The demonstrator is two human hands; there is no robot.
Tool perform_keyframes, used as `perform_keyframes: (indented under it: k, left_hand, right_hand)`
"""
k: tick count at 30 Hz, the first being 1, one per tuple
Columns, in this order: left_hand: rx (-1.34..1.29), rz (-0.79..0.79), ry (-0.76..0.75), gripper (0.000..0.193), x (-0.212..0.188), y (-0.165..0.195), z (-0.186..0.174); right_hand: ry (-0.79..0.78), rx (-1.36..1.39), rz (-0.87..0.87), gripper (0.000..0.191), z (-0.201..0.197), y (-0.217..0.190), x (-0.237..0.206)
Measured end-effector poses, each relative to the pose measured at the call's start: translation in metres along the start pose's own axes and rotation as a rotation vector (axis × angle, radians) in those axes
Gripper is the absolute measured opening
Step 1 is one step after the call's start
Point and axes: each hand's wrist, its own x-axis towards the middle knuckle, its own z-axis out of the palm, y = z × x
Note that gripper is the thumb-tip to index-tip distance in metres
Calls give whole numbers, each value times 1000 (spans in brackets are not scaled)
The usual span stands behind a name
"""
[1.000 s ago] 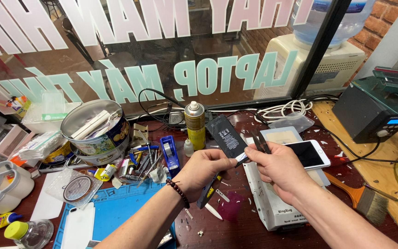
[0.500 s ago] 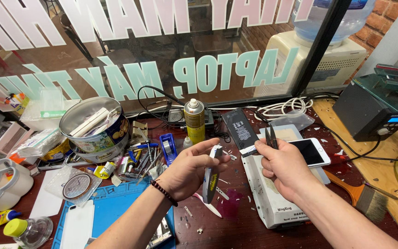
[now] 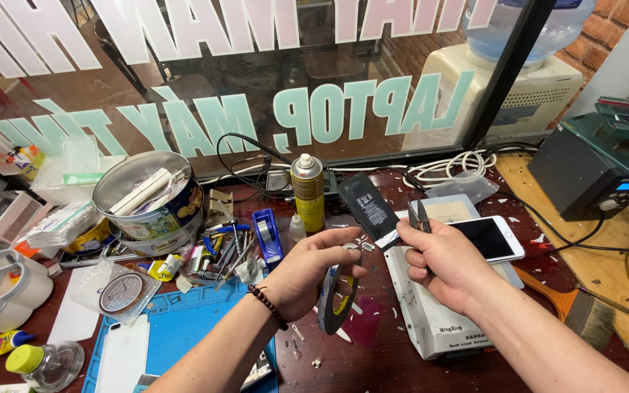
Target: The person reassembles a white smartphone by connecting internal ribbon cables, aligning and closing the display assembly, and then preparing a new battery by applying and trimming adhesive tape. The phone is placed on a workbench with various tools and parts nearby.
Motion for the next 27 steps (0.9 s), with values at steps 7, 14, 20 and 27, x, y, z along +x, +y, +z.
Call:
perform_keyframes:
  k: [7, 14, 20, 27]
  left_hand:
    - [38, -16, 114, 24, 13, -1, 4]
    - [8, 67, 121, 15, 20, -7, 4]
    - [-155, -12, 141, 30, 14, 4, 10]
    - [-181, 10, 22, 46, 5, 2, 7]
  right_hand:
    - [-83, -122, -78, 21, 0, 3, -4]
    - [-56, -160, -110, 14, 0, 4, -18]
    - [-38, -76, -93, 15, -6, 5, -26]
    - [54, 87, -142, 12, -14, 5, -22]
